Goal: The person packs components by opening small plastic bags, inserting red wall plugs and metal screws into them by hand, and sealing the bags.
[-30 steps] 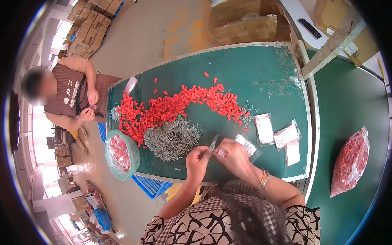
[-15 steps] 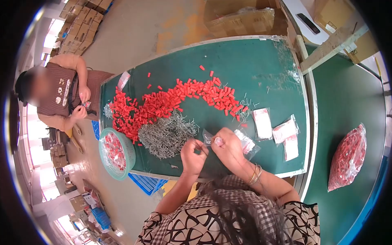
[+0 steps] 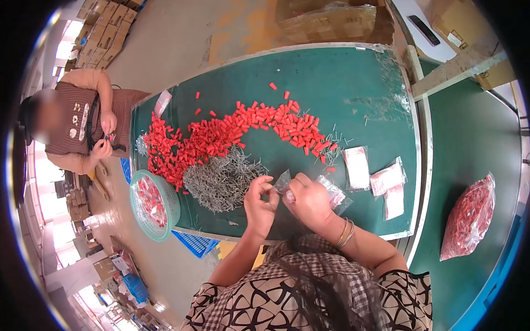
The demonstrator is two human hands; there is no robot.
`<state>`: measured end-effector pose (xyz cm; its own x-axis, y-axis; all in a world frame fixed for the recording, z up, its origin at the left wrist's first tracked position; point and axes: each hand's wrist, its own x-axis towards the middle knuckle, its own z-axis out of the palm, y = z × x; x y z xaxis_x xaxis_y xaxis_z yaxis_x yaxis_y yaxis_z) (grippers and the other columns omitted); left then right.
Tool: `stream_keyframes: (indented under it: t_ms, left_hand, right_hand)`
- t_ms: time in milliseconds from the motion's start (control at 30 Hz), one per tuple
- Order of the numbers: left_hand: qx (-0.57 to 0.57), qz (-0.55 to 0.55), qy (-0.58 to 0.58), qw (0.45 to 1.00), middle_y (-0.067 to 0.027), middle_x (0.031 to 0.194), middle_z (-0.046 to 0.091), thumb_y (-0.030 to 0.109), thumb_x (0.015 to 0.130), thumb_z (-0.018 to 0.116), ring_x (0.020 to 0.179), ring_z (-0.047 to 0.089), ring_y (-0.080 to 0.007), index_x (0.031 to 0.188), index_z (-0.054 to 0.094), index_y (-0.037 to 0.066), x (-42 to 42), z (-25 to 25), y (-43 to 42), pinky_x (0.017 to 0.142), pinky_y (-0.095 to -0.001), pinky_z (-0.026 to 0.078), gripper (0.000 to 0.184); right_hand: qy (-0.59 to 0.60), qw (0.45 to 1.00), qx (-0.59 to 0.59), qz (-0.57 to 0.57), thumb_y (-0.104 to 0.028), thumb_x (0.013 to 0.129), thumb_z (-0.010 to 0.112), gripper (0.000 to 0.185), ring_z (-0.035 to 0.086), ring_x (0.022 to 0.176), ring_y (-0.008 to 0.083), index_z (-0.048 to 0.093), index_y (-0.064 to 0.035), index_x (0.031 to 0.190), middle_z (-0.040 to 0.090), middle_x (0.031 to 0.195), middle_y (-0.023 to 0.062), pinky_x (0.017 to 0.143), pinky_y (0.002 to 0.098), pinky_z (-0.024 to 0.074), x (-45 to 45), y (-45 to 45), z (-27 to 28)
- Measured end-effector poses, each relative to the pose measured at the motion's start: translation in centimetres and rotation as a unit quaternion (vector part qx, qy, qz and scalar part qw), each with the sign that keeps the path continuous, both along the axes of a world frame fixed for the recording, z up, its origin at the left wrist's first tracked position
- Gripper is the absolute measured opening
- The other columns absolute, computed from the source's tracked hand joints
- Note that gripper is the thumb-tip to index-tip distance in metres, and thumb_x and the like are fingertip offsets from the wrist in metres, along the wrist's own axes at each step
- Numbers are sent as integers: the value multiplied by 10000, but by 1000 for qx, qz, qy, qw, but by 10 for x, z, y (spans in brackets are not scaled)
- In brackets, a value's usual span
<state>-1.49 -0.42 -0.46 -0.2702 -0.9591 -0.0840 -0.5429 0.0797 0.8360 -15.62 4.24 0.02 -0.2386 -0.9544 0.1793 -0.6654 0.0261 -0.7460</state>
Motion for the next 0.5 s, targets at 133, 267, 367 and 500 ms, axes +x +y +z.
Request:
stream_keyframes:
  t_ms: [133,267,367,500]
  left_hand:
    - [10,-21,24,999,-58,710,600,-87,738,623,638,587,-158,1195,517,44,2,4,-7,644,-287,490,487]
    - [33,-52,38,997,-58,697,591,-97,742,609,621,578,-150,1251,470,50,7,16,-11,634,-275,486,548]
    - [42,-55,47,997,-57,690,588,-95,746,605,613,574,-140,1252,478,46,7,21,-10,629,-269,485,540]
    - [67,-63,52,994,-50,691,593,-92,751,602,610,570,-130,1267,480,49,9,23,-7,627,-265,484,548]
  right_hand:
    - [-22,996,-3,81,-114,624,803,491,647,686,284,609,-101,1075,612,1091,83,564,366,533,-11,-5,10]
    - [0,981,25,190,-189,581,848,782,670,747,252,539,-147,1297,547,1320,57,612,354,551,-27,-6,15]
    - [-22,974,44,219,-201,586,847,734,675,792,253,567,-129,1261,564,1307,66,658,358,562,-28,-7,13]
    - [-72,974,23,215,-199,609,843,634,676,866,277,608,-100,1189,614,1222,87,708,363,567,-25,-6,7]
